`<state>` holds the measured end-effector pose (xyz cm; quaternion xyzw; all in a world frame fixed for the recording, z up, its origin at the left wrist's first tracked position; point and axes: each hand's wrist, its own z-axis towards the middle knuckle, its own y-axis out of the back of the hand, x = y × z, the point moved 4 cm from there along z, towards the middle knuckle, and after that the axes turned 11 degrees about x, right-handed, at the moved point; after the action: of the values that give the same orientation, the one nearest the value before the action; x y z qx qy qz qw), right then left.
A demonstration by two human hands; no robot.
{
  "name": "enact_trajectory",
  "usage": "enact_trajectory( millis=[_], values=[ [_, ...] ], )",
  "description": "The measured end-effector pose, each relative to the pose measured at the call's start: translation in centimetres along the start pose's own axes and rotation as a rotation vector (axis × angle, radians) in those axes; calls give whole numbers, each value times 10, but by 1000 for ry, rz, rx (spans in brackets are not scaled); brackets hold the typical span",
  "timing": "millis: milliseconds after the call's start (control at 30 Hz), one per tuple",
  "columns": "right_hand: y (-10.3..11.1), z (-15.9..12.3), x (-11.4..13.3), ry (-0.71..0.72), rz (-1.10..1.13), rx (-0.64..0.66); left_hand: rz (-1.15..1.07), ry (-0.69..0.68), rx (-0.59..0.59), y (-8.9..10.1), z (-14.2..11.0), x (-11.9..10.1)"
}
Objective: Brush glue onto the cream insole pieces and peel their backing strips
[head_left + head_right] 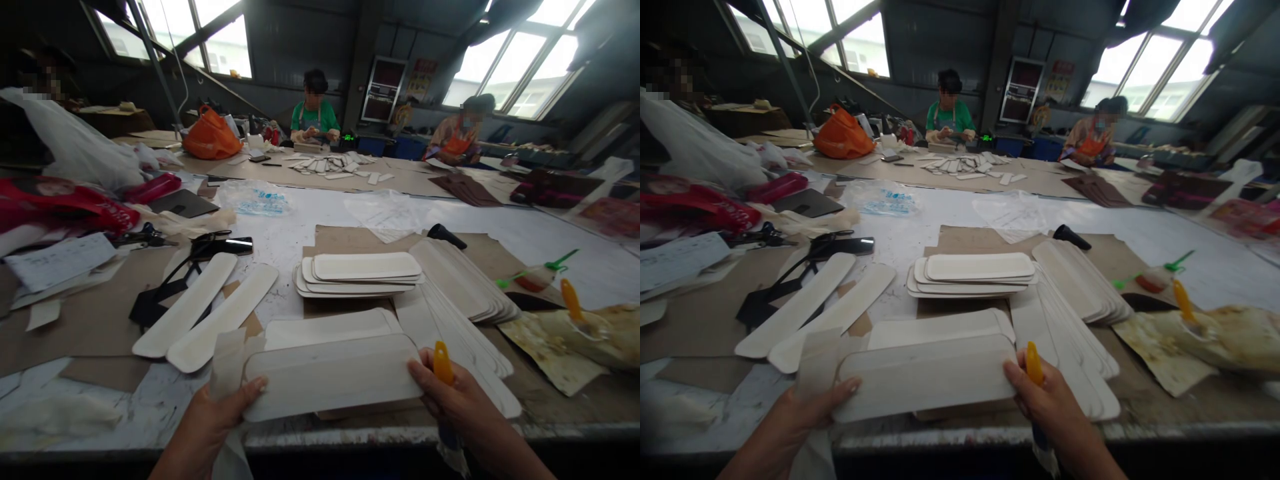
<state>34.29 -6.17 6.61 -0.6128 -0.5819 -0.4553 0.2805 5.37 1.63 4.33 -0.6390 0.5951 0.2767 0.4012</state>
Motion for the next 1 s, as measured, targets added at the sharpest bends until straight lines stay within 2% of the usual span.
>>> enact_trajectory(
  millis=[367,533,700,1000],
  values=[
    [-3,-7,-20,20,-205,-47,4,30,-54,-1,-6,8],
    [-1,-8,-35,4,-150,-69,6,3,-12,-3,-7,10],
    [-1,-9,-48,-18,-109,-69,23,-12,-20,-2,-7,15],
    [-6,-17,-50,4,-201,-91,109,-12,-35,2,-9,19]
  ],
)
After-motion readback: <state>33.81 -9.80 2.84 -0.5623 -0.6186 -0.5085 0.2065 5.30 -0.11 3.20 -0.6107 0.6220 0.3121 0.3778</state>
